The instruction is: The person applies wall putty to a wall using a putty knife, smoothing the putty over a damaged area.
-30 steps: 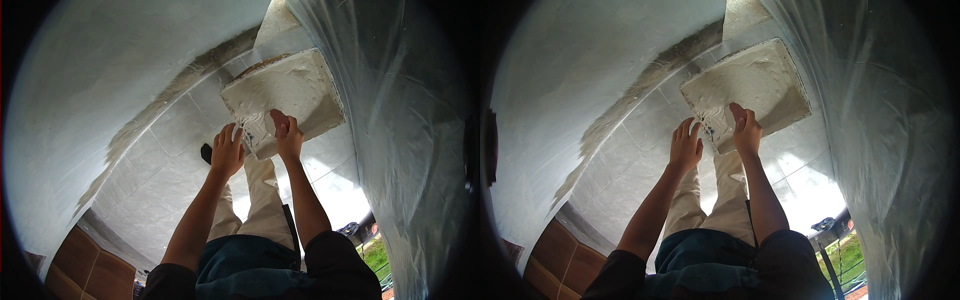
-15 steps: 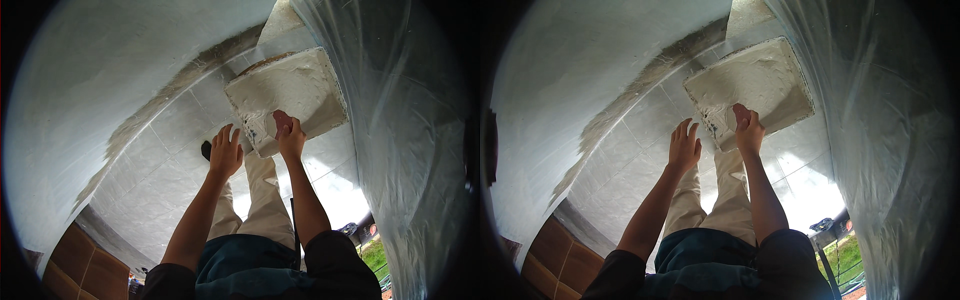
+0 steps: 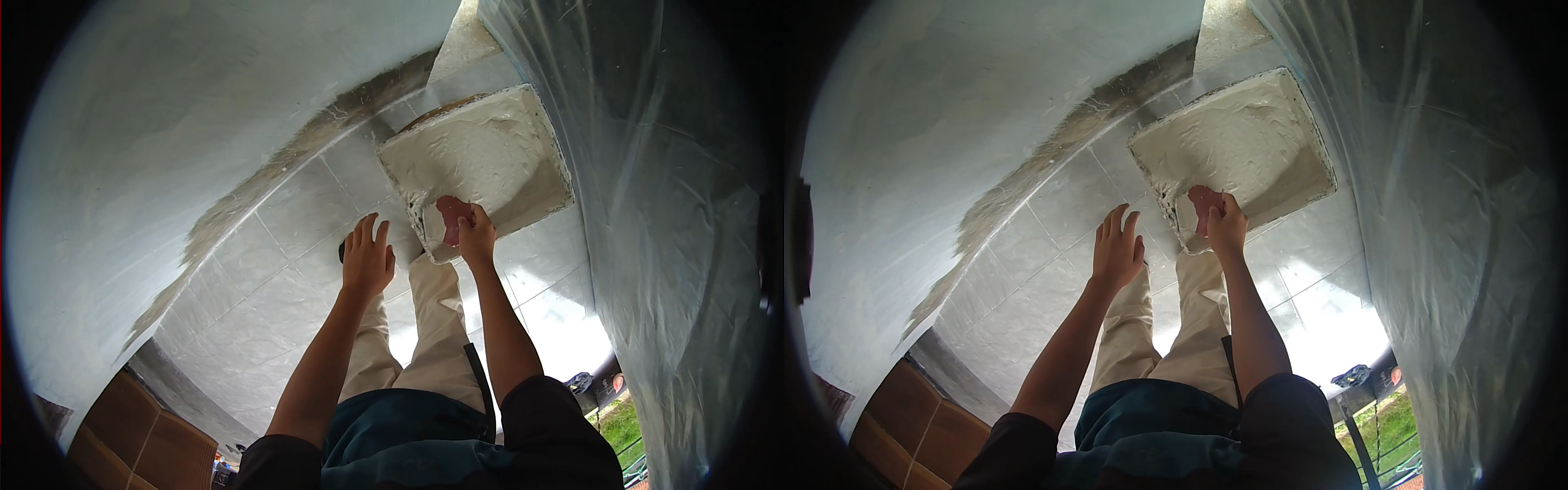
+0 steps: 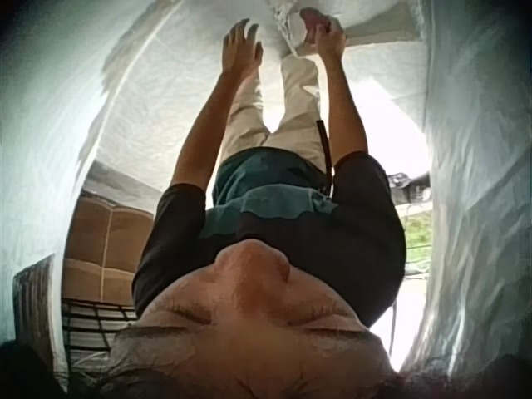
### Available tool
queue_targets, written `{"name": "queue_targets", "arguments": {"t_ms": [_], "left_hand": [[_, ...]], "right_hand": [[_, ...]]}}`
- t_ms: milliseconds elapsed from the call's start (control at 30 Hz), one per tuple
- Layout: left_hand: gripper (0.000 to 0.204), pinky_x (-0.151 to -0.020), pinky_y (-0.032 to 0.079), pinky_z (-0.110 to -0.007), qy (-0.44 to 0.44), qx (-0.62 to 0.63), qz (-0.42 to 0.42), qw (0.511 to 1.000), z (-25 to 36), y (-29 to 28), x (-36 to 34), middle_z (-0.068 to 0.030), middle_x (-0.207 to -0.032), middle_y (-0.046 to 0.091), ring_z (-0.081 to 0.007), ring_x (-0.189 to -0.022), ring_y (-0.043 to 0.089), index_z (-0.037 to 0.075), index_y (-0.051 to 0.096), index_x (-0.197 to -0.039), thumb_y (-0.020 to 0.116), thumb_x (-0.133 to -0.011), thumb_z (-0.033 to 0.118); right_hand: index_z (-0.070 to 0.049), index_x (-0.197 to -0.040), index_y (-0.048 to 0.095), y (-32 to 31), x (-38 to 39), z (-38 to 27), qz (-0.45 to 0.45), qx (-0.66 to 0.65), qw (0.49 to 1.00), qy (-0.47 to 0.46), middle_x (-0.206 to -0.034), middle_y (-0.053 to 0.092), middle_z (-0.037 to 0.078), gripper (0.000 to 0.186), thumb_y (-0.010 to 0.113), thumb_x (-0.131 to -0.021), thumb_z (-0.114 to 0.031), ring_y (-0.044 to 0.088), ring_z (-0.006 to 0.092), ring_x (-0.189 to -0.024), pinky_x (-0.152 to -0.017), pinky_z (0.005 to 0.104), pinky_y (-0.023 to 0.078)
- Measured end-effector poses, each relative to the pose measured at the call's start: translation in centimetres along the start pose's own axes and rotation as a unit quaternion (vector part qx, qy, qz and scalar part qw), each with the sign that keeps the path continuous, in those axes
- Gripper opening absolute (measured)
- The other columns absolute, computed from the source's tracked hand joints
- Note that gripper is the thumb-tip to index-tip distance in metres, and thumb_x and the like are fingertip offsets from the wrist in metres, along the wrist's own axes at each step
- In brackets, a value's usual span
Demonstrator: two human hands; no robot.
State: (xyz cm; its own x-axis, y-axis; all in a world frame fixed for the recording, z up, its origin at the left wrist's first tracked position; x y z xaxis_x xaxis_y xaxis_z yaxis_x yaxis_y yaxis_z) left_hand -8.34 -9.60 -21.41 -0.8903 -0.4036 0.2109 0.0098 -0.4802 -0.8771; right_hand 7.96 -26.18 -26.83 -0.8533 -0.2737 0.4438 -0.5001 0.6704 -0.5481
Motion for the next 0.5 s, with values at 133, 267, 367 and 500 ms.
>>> {"name": "queue_targets", "arguments": {"t_ms": [133, 267, 367, 500], "left_hand": [[0.052, -0.105, 0.037, -0.05, 0.007, -0.007, -0.003, 1.0, 0.1, -1.4, 0.1, -0.0193, -0.141, 0.041, -0.037, -0.131, 0.041, 0.004, 0.045, -0.132, 0.062, -0.083, 0.011], [0.053, -0.106, 0.036, -0.05, 0.028, -0.027, 0.008, 0.999, 0.4, -3.9, -0.7, -0.0203, -0.141, 0.04, -0.0382, -0.131, 0.041, 0.004, 0.044, -0.133, 0.061, -0.084, 0.011], [0.052, -0.106, 0.036, -0.05, 0.039, -0.044, 0.024, 0.998, 1.4, -6.8, -2.1, -0.0201, -0.141, 0.04, -0.0378, -0.131, 0.041, 0.004, 0.045, -0.133, 0.061, -0.084, 0.011], [0.051, -0.106, 0.036, -0.049, 0.073, -0.074, 0.076, 0.992, 3.1, -12.2, -4.5, -0.0198, -0.14, 0.041, -0.0373, -0.132, 0.04, 0.003, 0.046, -0.132, 0.061, -0.084, 0.011]], "right_hand": [[0.002, -0.114, 0.06, 0.0, -0.1, 0.5, -0.046, -0.181, 0.981, 0.058, -0.096, 0.068, 0.007, 0.024, 0.057, -0.09, 0.003, 0.062, 0.0116, -0.081, -0.074, 0.0272, 0.05], [0.001, -0.118, 0.057, -1.3, 0.2, -1.1, -0.069, -0.281, 0.956, 0.059, -0.102, 0.067, 0.007, 0.025, 0.053, -0.093, 0.005, 0.062, 0.0118, -0.086, -0.077, 0.0265, 0.05], [-0.001, -0.118, 0.057, -3.0, 0.3, -4.1, -0.117, -0.448, 0.886, 0.037, -0.105, 0.066, 0.007, 0.024, 0.055, -0.094, 0.002, 0.063, 0.0124, -0.09, -0.079, 0.0289, 0.053], [-0.005, -0.118, 0.056, -6.6, 1.0, -11.8, -0.141, -0.517, 0.844, 0.006, -0.11, 0.065, 0.006, 0.026, 0.056, -0.093, 0.001, 0.064, 0.0147, -0.098, -0.085, 0.0303, 0.055]]}}
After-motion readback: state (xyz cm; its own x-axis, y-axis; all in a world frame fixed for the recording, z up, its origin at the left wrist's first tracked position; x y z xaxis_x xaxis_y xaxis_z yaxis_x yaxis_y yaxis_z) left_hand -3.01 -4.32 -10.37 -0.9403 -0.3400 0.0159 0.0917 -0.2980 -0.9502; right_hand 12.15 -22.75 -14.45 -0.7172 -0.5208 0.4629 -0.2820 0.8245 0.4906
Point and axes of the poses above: each hand's wrist, its own x-axis away from the middle knuckle, its own y-axis out of the palm, z = x × y, the point moved 5 cm from there along -x, towards the middle knuckle
